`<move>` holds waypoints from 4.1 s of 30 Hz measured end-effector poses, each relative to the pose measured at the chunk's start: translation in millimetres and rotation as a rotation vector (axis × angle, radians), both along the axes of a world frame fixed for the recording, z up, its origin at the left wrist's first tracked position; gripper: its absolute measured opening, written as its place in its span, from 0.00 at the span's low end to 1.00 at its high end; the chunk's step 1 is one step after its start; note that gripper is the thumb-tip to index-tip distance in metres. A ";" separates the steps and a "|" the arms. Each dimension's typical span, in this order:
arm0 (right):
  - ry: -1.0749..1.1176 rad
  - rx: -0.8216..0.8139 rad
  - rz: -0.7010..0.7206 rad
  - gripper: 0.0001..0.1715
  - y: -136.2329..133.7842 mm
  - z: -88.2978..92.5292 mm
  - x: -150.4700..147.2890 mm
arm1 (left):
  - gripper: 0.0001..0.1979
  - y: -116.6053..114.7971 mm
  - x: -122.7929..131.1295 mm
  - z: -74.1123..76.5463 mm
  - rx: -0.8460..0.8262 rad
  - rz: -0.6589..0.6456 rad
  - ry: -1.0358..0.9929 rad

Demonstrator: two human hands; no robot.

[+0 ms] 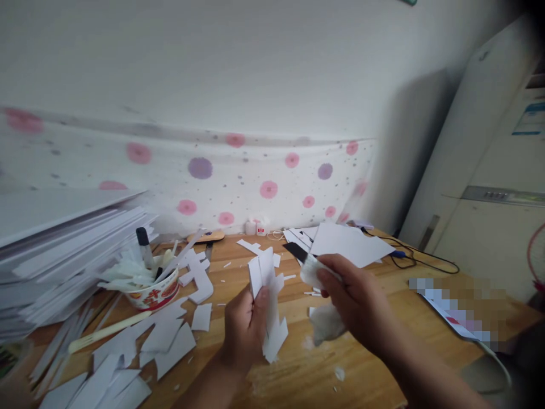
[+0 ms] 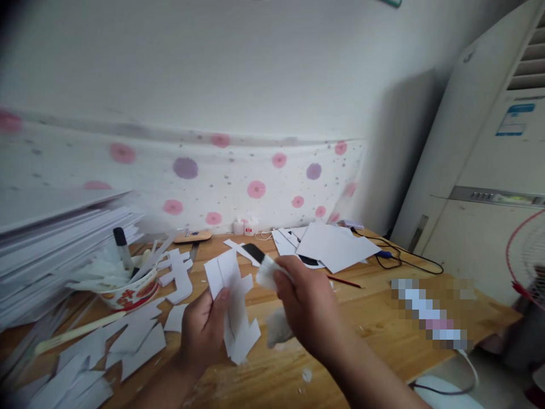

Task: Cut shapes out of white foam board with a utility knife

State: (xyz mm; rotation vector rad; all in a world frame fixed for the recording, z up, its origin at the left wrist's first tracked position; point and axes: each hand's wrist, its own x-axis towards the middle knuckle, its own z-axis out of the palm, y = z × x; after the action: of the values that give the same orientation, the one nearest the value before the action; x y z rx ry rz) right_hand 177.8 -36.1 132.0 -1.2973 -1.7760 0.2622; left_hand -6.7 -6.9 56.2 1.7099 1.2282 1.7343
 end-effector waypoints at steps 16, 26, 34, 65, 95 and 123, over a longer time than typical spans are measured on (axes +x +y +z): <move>-0.190 0.288 -0.066 0.11 -5.1 11.3 -49.8 | 0.18 -1.8 -0.3 2.6 -0.004 0.048 0.049; -0.358 0.376 -0.083 0.12 -9.7 15.4 -50.8 | 0.16 -1.9 0.9 7.5 -0.004 0.023 0.087; -0.346 0.434 -0.093 0.14 -7.7 17.5 -51.3 | 0.18 -0.3 0.8 7.7 -0.003 -0.019 0.123; -0.334 0.524 -0.225 0.14 -10.5 18.1 -65.1 | 0.07 12.5 -22.6 65.6 0.581 0.062 0.257; -0.393 0.488 -0.228 0.14 -16.0 17.9 -68.2 | 0.10 25.7 -18.8 58.6 0.684 0.076 0.269; -0.474 0.607 -0.256 0.13 -18.8 15.9 -66.7 | 0.07 28.0 -17.2 55.7 0.764 0.194 0.438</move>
State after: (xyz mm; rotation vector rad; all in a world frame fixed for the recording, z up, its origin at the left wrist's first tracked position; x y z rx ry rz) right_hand 111.1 -54.9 147.9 -1.1644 -1.8306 -0.7311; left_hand -23.8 21.1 111.9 2.5847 0.9634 2.2032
